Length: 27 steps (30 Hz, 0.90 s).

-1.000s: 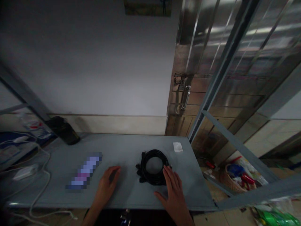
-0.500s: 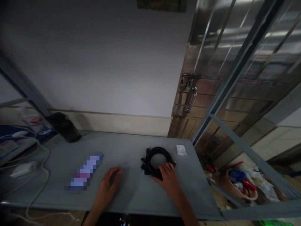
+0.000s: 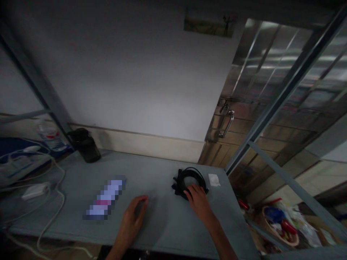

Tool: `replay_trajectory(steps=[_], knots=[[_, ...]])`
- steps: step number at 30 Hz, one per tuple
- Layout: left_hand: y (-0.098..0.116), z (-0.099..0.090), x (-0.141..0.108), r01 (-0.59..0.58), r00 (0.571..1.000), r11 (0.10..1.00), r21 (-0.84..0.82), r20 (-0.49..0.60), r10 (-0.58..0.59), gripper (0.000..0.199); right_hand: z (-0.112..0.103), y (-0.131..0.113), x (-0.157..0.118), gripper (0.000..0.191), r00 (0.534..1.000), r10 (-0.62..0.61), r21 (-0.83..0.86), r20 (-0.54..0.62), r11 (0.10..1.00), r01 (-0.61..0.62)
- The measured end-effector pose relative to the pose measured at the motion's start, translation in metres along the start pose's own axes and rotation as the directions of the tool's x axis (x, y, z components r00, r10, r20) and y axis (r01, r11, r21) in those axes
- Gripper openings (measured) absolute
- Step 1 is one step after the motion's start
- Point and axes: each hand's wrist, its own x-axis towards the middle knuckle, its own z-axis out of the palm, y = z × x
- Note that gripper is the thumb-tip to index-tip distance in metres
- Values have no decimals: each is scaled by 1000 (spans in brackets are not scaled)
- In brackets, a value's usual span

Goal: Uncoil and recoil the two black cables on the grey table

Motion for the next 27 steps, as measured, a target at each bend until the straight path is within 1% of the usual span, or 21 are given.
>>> replay_trajectory(steps=[3,5,7,9,11,14,17,20,22,24,26,27], knots=[[4,-1,-1,-6,1000,1000,-10,3,6,37,-3,-2,10,61,991,115,71,-65,991,-110],[5,-2,-1,-9,1000,1000,-11,4,9,37,-10,-4,18,65,975,196,138,-107,974,-181],[5,-2,-2,-13,1000,1000,-13,1,13,37,-23,-7,29,66,951,272,215,-150,948,-237],[5,-2,-3,-16,1000,1000,-20,-4,15,38,-42,-11,39,66,922,335,296,-196,916,-270],[5,-2,-4,-11,1000,999,-32,-5,10,40,-64,-17,48,66,890,387,382,-241,881,-279],[5,-3,-3,8,1000,999,-43,-11,-8,46,-96,-32,57,67,849,447,515,-283,817,-259],[10,-7,-2,27,999,999,-47,-21,-28,54,-122,-54,58,64,831,476,629,-290,749,-210],[22,-9,-8,6,999,999,-53,-50,-8,56,-142,-84,46,58,842,475,764,-256,633,-125],[37,-6,-21,-36,997,997,-72,-77,30,52,-148,-101,31,55,847,480,835,-228,544,-84],[58,5,-40,-79,993,989,-128,-92,68,46,-145,-114,11,54,839,507,868,-195,488,-93],[84,22,-60,-100,993,971,-218,-80,84,42,-132,-121,-15,55,817,561,887,-136,437,-152],[98,33,-70,-96,995,960,-264,-58,83,41,-124,-124,-30,56,805,586,892,-95,409,-192]])
